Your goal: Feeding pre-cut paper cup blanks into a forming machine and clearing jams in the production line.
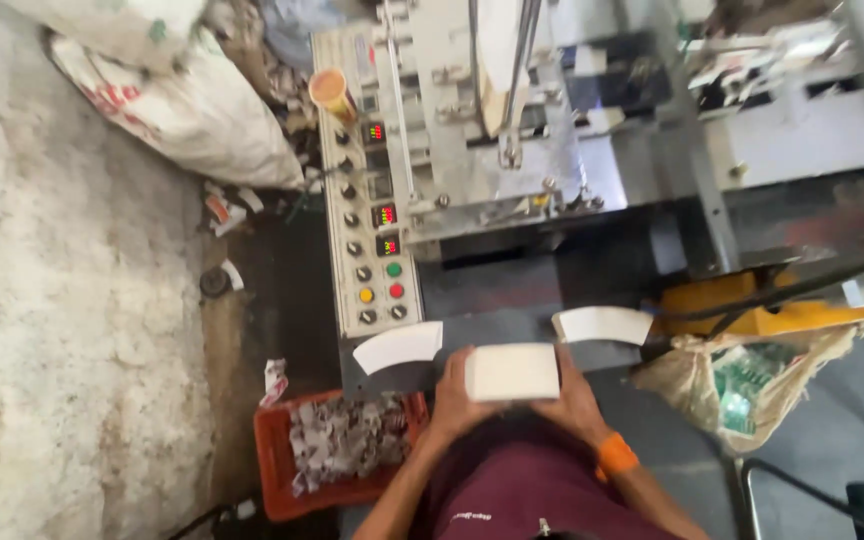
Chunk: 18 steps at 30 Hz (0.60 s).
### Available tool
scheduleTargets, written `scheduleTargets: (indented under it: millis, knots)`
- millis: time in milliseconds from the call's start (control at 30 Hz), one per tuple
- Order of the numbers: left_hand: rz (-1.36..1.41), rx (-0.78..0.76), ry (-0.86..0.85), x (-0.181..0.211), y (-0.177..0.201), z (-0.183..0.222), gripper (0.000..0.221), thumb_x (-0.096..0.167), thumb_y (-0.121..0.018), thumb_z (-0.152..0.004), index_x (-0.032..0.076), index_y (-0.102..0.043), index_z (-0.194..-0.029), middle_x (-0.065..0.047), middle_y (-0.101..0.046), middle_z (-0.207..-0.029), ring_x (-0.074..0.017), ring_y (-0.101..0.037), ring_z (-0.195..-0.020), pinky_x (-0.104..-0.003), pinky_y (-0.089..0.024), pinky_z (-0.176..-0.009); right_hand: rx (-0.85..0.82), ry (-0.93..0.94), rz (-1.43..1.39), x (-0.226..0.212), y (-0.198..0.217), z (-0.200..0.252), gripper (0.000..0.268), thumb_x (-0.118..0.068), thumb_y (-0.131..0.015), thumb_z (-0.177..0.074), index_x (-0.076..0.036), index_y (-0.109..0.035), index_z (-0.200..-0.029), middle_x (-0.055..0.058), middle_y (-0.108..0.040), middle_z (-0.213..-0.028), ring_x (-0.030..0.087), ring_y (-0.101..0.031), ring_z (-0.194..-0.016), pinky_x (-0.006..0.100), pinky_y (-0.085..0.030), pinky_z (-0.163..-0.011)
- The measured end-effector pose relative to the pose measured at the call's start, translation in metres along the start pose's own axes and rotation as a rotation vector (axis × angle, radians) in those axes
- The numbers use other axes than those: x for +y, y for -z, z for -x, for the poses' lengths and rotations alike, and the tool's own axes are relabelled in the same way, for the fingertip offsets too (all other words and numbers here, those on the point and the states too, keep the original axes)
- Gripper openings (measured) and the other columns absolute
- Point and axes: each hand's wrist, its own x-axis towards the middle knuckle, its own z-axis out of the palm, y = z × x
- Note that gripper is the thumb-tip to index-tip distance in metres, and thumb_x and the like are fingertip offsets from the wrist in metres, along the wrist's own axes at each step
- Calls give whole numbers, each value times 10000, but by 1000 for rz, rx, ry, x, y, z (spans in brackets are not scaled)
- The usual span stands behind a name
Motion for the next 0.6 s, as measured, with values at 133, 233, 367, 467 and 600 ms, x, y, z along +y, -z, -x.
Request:
scheduleTargets:
  millis: [133,233,367,467,600]
  knots:
    - [16,6,76,73,22,10,1153,465,-973,-593,-51,-414,-1459,-224,-527,-1382,-384,-595,-1232,-437,-521,-1008,-50,207,-31,-25,31,15,1075,-277,-984,-573,-22,-418,-1451,233,-612,-1352,368,-576,-1279,458,-460,-1063]
    - [66,100,148,103,28,-5,1071,432,-978,-562,-30,-507,-1405,-204,-571,-1334,-365,-618,-1214,-430,-523,-1013,-34,139,-250,-57,59,-3,1102,-244,-956,-561,-13,-370,-1464,203,-601,-1313,302,-606,-1218,421,-511,-1003]
    - [130,338,-56,155,58,-51,1007,399,-973,-579,-35,-552,-1384,-202,-615,-1319,-362,-634,-1215,-430,-522,-1039,-1,316,-283,-134,110,-48,1093,-166,-955,-572,-49,-338,-1466,133,-657,-1209,226,-679,-1088,355,-589,-905]
    - [107,491,-253,200,92,-95,957,397,-957,-644,-27,-550,-1400,-193,-619,-1337,-348,-636,-1232,-433,-525,-1059,1,487,-403,-184,149,-82,1056,-111,-946,-613,-56,-338,-1475,131,-642,-1270,225,-665,-1155,361,-585,-953]
    - [28,569,-480,275,152,-149,933,461,-910,-773,-6,-483,-1458,-184,-596,-1310,-321,-619,-1227,-438,-530,-1049,82,858,-443,-285,223,-108,992,-86,-948,-717,-62,-364,-1518,134,-584,-1384,244,-604,-1312,387,-538,-1104]
